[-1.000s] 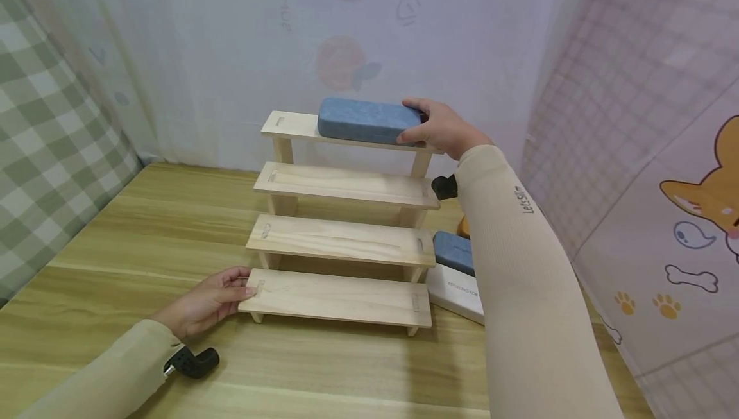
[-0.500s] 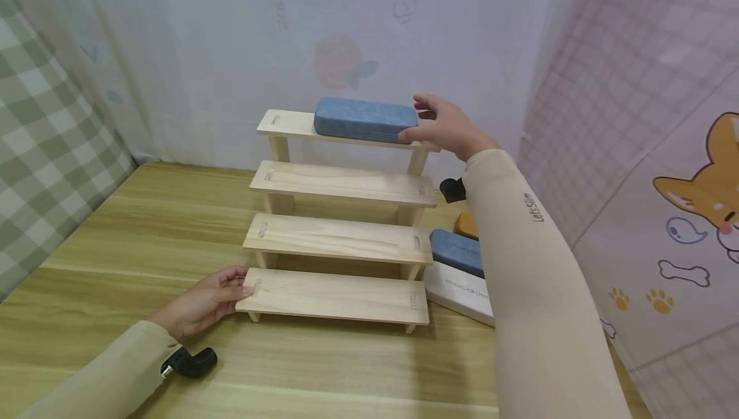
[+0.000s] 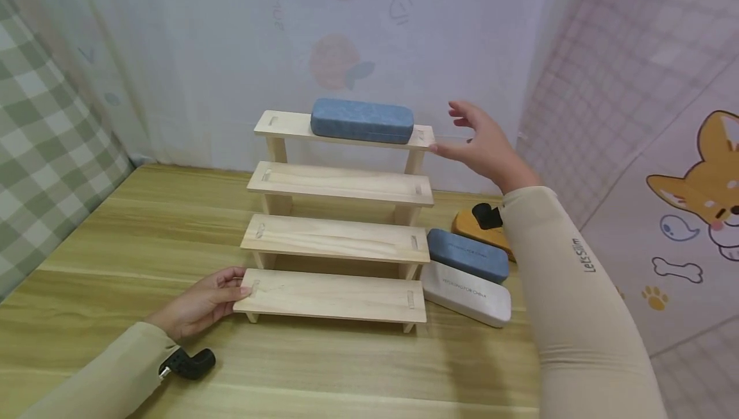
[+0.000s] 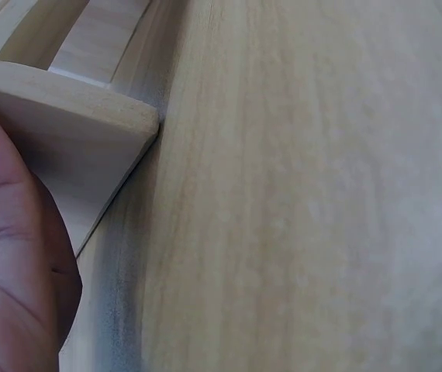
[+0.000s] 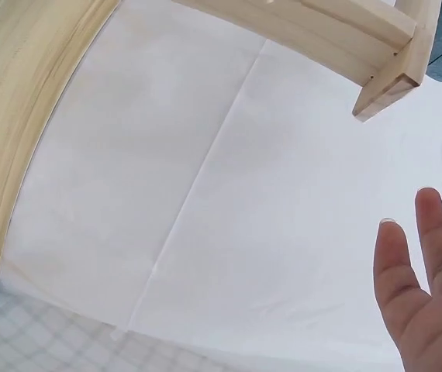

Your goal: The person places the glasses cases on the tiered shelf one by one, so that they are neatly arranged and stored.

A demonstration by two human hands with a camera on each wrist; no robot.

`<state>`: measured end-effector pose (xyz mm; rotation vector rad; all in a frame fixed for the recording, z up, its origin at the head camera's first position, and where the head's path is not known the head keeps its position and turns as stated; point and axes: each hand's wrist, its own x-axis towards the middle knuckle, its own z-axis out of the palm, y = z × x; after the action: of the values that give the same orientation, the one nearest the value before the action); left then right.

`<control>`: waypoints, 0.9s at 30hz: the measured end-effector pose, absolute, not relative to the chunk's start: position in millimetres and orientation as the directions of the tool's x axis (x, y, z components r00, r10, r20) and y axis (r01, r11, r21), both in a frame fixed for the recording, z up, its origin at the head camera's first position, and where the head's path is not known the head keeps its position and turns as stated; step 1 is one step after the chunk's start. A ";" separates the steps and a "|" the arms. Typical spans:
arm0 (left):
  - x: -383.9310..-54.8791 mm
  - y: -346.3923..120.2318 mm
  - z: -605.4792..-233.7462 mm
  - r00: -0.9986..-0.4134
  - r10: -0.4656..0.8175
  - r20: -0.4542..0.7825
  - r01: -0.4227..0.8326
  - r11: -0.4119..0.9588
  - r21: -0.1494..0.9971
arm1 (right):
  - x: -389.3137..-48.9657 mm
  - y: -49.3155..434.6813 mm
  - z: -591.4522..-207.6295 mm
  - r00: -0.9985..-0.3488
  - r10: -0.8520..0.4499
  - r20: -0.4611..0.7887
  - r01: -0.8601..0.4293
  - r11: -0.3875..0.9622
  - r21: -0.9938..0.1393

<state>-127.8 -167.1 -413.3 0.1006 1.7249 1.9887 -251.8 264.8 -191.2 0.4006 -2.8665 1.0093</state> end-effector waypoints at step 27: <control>-126.9 -166.2 -413.9 -0.868 0.432 -0.243 -0.304 -0.077 0.950 | -173.6 350.8 -281.4 -0.982 -0.154 0.109 -0.188 0.736 -0.651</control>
<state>-126.9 -166.2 -413.9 0.1382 1.7171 1.9912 -173.6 350.8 -281.4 0.2841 -2.8820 1.0885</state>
